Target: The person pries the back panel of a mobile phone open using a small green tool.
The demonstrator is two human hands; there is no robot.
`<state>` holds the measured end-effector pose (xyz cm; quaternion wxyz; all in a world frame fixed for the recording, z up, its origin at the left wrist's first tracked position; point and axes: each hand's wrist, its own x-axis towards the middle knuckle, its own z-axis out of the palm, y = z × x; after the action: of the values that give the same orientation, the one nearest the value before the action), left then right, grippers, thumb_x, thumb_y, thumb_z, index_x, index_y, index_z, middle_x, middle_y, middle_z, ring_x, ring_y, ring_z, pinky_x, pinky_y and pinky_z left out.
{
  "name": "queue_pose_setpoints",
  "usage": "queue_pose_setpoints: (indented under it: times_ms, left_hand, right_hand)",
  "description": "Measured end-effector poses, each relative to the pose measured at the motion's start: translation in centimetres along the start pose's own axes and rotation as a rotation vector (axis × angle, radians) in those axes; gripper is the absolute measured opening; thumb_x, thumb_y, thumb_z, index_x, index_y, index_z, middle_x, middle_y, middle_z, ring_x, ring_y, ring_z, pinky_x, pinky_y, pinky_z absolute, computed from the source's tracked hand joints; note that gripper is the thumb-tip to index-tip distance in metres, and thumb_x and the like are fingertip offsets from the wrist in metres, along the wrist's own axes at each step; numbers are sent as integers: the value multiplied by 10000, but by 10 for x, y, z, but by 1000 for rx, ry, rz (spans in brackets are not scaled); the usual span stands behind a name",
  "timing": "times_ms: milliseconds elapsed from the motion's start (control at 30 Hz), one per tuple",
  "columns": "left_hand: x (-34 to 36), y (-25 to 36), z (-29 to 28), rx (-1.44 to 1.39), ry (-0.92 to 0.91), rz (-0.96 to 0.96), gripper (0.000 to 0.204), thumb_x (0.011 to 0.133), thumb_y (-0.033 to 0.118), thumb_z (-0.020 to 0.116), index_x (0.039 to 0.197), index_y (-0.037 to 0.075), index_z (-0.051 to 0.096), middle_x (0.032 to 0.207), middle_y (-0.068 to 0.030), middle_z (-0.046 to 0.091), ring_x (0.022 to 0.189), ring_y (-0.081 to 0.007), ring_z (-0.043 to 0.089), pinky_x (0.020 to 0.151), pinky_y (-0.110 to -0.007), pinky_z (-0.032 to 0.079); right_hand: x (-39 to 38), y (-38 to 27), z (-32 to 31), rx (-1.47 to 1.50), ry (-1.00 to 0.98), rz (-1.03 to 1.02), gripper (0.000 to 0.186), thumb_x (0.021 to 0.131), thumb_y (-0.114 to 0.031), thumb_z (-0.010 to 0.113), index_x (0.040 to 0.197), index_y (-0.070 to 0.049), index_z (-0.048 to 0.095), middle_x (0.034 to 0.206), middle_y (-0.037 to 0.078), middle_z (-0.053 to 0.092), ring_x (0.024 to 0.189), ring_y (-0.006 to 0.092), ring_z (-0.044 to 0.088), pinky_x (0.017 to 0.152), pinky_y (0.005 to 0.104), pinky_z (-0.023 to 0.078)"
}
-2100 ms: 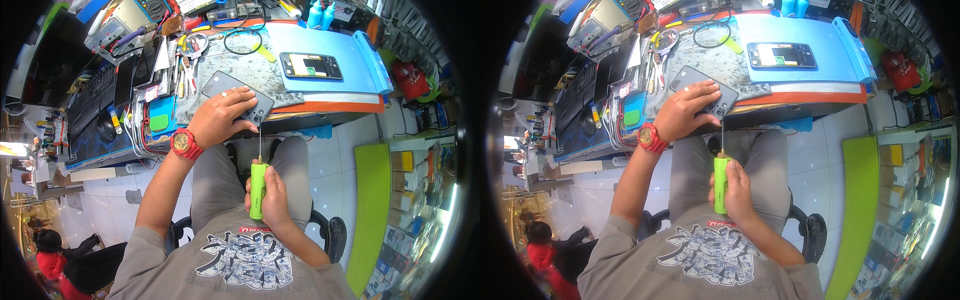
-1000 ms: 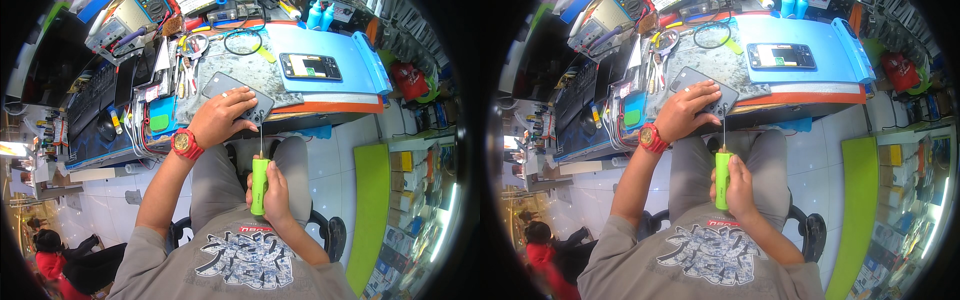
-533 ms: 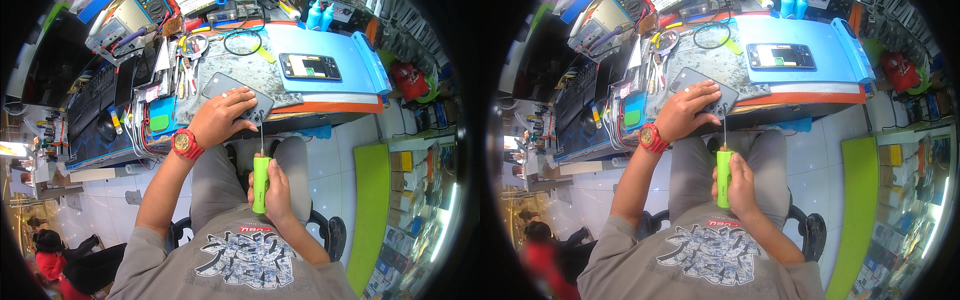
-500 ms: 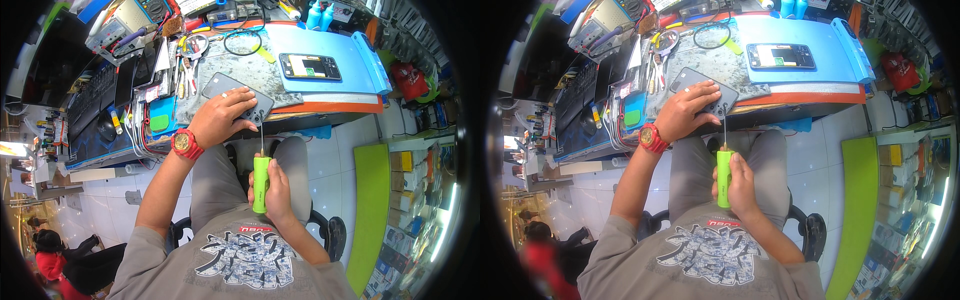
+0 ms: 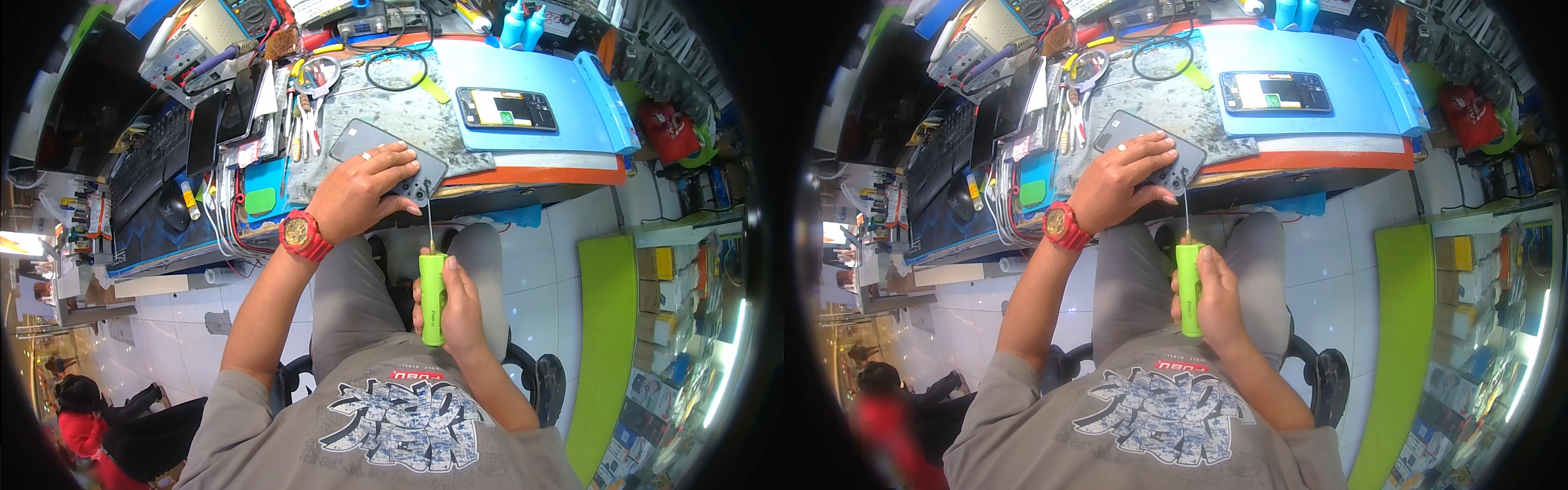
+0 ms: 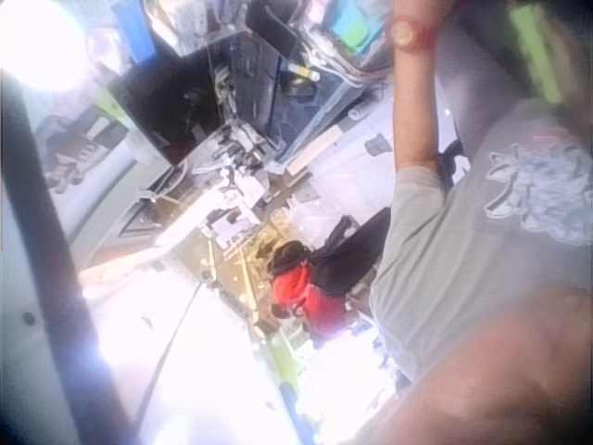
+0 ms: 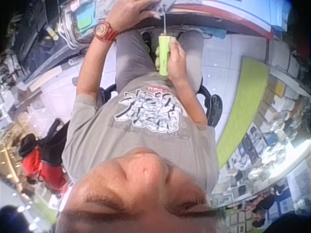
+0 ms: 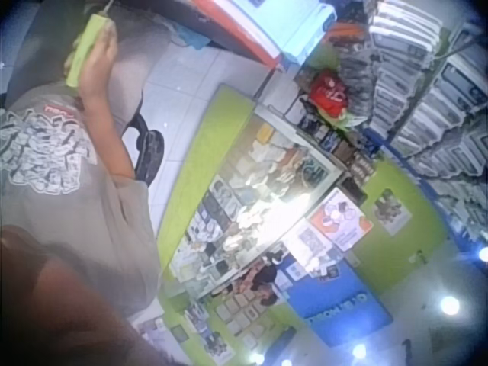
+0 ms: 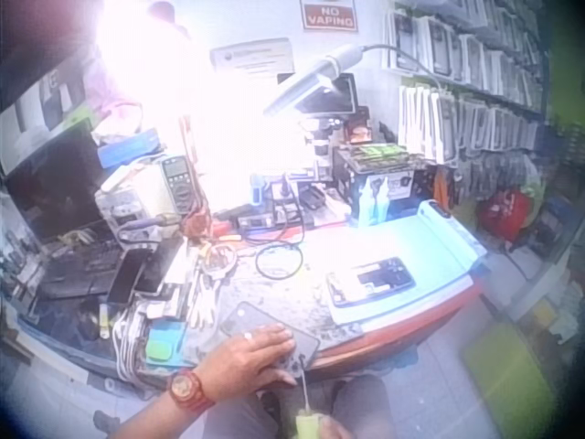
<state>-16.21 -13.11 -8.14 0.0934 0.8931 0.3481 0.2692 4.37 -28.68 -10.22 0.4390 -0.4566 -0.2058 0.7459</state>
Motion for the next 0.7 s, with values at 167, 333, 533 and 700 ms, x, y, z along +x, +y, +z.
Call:
queue_pose_setpoints:
  times_ms: [167,333,533,700]
  left_hand:
    - [0,-1,0,-9,3,5,565,831,270,919,1319,39,753,1411,-124,731,1406,-332,635,1142,-452,539]
    - [0,0,0,-2,-1,-8,563,830,276,919,1314,40,755,1415,-122,729,1410,-329,632,1145,-453,537]
    - [0,0,0,0,-5,-6,571,827,278,921,1319,41,754,1421,-122,726,1413,-328,630,1149,-452,535]
    - [0,-2,0,-4,-10,-1,560,837,277,920,1314,36,751,1424,-127,722,1418,-332,625,1150,-456,533]
  right_hand:
    - [-1,-5,-2,22,-5,6,531,1204,-481,383,1452,-49,566,869,97,647,543,173,620,493,308,511]
    - [0,-7,-3,19,-16,7,533,1204,-475,383,1451,-39,563,868,95,648,542,171,617,495,304,511]
    - [4,-7,-2,-10,-11,-13,615,1208,-494,323,1521,0,512,849,104,635,504,177,603,445,321,504]
    - [10,-17,-11,-20,22,-50,586,1207,-489,338,1489,-15,536,853,97,636,527,172,609,470,309,502]
